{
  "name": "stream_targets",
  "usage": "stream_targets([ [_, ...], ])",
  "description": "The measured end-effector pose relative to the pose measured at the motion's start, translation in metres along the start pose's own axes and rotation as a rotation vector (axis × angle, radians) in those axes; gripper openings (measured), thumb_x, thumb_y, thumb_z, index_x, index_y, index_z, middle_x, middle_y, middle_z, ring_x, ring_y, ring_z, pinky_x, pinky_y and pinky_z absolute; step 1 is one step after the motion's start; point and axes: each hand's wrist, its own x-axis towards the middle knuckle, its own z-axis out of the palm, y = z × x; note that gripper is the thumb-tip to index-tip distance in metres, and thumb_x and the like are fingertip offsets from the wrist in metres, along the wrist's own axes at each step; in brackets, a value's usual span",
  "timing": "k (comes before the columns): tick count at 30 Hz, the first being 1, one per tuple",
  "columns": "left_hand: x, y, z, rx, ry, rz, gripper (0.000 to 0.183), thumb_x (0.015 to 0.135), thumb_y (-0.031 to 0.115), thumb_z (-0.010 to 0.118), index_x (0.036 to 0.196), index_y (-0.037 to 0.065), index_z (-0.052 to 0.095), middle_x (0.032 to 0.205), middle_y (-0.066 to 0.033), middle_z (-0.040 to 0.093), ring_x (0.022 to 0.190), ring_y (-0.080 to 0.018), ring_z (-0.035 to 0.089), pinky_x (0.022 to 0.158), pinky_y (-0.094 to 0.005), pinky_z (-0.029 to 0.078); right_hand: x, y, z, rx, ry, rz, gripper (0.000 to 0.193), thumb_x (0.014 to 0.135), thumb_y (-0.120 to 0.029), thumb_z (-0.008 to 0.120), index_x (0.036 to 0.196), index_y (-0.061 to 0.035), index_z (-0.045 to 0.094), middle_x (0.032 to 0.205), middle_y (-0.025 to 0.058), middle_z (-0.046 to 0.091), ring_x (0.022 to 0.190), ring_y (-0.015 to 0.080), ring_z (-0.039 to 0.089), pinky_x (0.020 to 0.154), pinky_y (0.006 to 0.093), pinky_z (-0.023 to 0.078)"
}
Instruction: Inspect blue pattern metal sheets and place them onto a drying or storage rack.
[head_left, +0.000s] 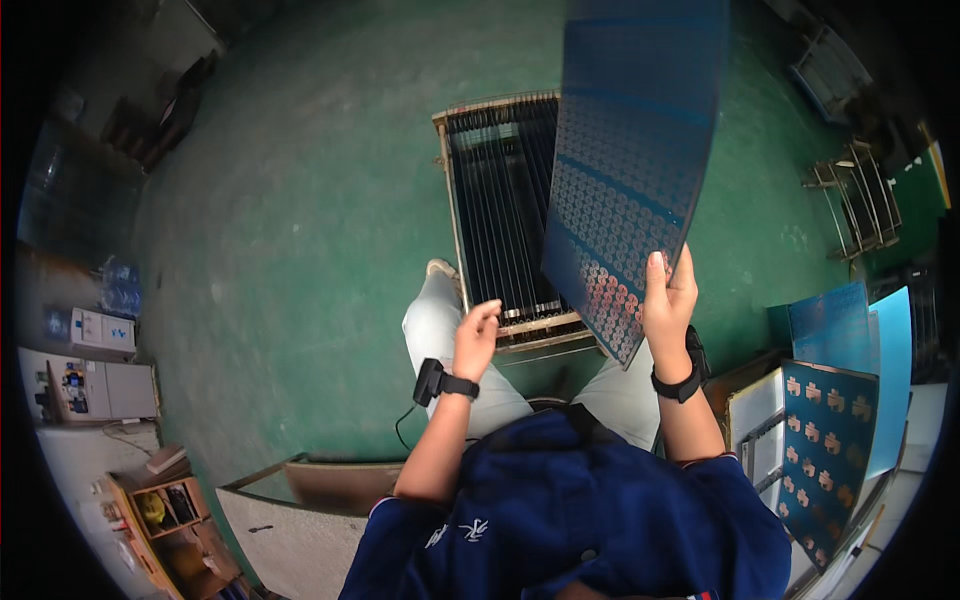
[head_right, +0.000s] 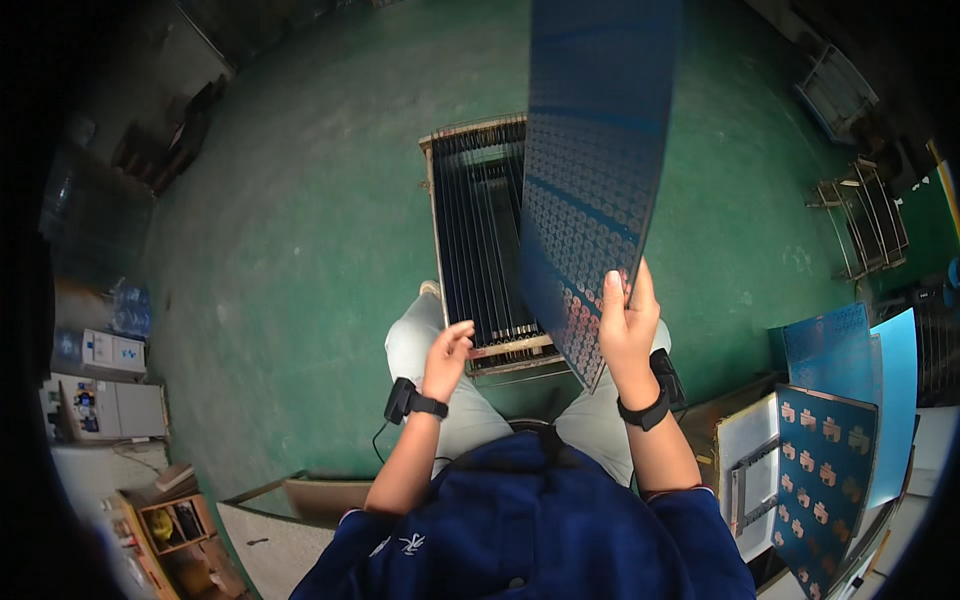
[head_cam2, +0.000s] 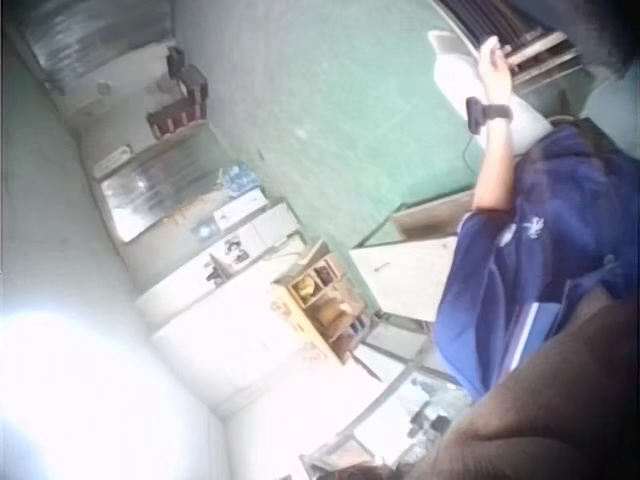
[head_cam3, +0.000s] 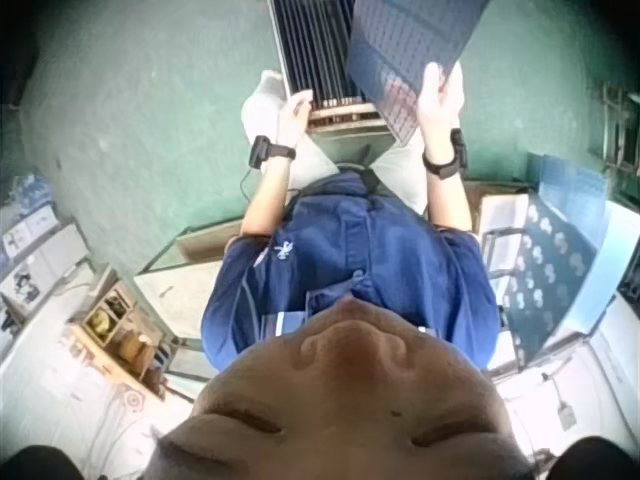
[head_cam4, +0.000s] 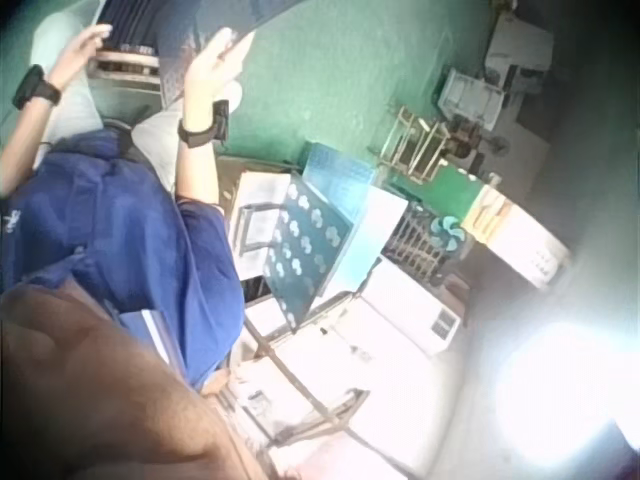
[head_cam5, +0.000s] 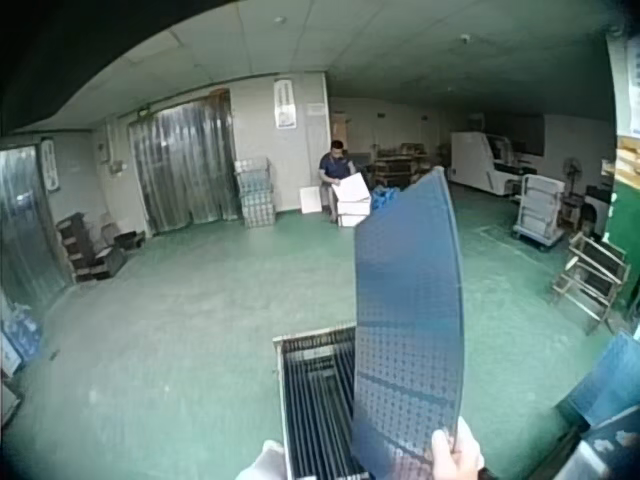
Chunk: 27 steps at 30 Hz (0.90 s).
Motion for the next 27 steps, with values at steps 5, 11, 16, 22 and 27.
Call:
stream_targets([
  [5, 0.020, 0.013, -0.005, 0.330, 0.186, 0.183, 0.022, 0.085, -0.002, 0.051, 0.102, 0.004, 0.062, 0.098, -0.0117, 0.060, 0.093, -0.0221, 0.059, 0.084, -0.0296, 0.046, 0.000, 0.034, 0.017, -0.270, -0.074, -0.115, 0.039, 0.089, -0.007, 0.052, 0.125, 0.0051, 0.045, 0.081, 0.0150, 0.064, 0.064, 0.0098, 0.056, 0.062, 0.0241, 0.048],
  [11, 0.044, 0.002, 0.010, 0.553, 0.283, 0.370, 0.024, 0.076, -0.003, 0.054, 0.096, 0.008, 0.063, 0.105, -0.0113, 0.057, 0.100, -0.0310, 0.052, 0.088, -0.0385, 0.042, 0.016, 0.028, 0.049, -0.317, -0.232, -0.030, 0.040, 0.088, 0.000, 0.048, 0.127, 0.0000, 0.044, 0.078, 0.0174, 0.061, 0.059, 0.0142, 0.054, 0.059, 0.0247, 0.045],
  [16, 0.056, -0.005, 0.033, 0.702, 0.348, 0.368, 0.031, 0.077, 0.004, 0.058, 0.107, 0.012, 0.060, 0.122, -0.0114, 0.049, 0.117, -0.0331, 0.042, 0.099, -0.0438, 0.033, 0.036, 0.033, 0.064, -0.460, -0.327, -0.053, 0.057, 0.085, 0.003, 0.046, 0.138, -0.0088, 0.028, 0.069, 0.0208, 0.057, 0.058, 0.0354, 0.058, 0.058, 0.0373, 0.046],
  [22, 0.057, -0.026, 0.037, 0.794, 0.346, 0.416, 0.036, 0.080, 0.011, 0.056, 0.116, 0.010, 0.055, 0.130, -0.0132, 0.044, 0.122, -0.0336, 0.038, 0.102, -0.0482, 0.029, 0.066, 0.052, 0.087, -0.597, -0.472, 0.075, 0.069, 0.083, 0.002, 0.048, 0.142, -0.0170, 0.018, 0.072, 0.0257, 0.059, 0.069, 0.0417, 0.060, 0.061, 0.0446, 0.046],
  [27, 0.058, -0.023, 0.038, 0.805, 0.359, 0.448, 0.036, 0.078, 0.006, 0.057, 0.114, 0.009, 0.057, 0.128, -0.0125, 0.046, 0.119, -0.0337, 0.042, 0.100, -0.0441, 0.033, 0.076, 0.086, 0.105, -0.692, -0.493, 0.024, 0.067, 0.084, -0.002, 0.047, 0.142, -0.0169, 0.019, 0.073, 0.0248, 0.061, 0.071, 0.0421, 0.060, 0.065, 0.0475, 0.047],
])
